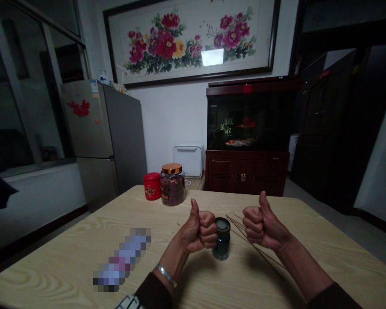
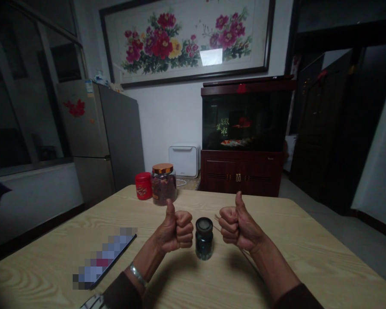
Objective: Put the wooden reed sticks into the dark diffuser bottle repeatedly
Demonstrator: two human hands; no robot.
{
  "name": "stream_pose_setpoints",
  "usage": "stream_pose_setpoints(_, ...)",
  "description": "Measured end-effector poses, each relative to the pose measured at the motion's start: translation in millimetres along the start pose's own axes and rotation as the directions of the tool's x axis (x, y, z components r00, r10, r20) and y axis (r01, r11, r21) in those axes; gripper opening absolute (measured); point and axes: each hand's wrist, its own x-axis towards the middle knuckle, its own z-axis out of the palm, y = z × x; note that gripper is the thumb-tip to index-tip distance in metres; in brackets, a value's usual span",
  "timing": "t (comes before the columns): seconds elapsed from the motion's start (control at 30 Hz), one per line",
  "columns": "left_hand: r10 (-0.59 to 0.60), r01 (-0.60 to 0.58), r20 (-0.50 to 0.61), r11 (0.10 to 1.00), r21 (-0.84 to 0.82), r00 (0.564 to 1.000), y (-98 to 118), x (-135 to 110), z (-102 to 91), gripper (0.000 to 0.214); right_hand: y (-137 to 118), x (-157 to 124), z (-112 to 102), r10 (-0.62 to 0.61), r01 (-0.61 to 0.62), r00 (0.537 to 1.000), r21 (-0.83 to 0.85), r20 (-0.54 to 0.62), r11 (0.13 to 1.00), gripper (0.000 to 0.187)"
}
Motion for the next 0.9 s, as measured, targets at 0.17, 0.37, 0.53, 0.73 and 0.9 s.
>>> stream_pose_setpoints(0.17, 0.002, -0.002, -0.025, 1.000, -0.003, 1.000, -1.8, 1.7, -5.2, 0.072, 0.6, -1.7, -6.5, 0.022, -0.022, 1.000, -0.008, -0.017, 1.000, 0.069)
stream_pose_setpoints(0.37, 0.062, -0.063, -0.016, 0.996, -0.057, 0.998, -12.9, -1.2, -18.5, 0.069, 11.2, -3.0, -12.8, 0.069, -0.072, 0.993, -0.029, -0.095, 0.997, 0.070)
stream_pose_setpoints(0.53, 0.237, -0.237, -0.299, 0.971, 0.037, 0.924, -29.3, -3.3, -44.1, 0.062, 22.5, 0.0, -23.3, 0.026, -0.173, 0.886, -0.279, -0.463, 0.945, 0.066)
stream_pose_setpoints(0.73, 0.280, -0.081, -0.447, 0.906, 0.415, 0.850, -60.2, -5.5, -71.4, 0.067, 36.0, 9.8, -28.1, -0.337, -0.360, 0.832, -0.891, -0.441, 0.278, 0.045)
stream_pose_setpoints(0.9, 0.252, 0.046, -0.390, 0.788, 0.614, 0.886, -76.5, 0.6, -68.1, 0.089, 32.3, 31.2, 5.0, -0.264, -0.458, 0.881, -0.847, -0.392, -0.269, 0.047)
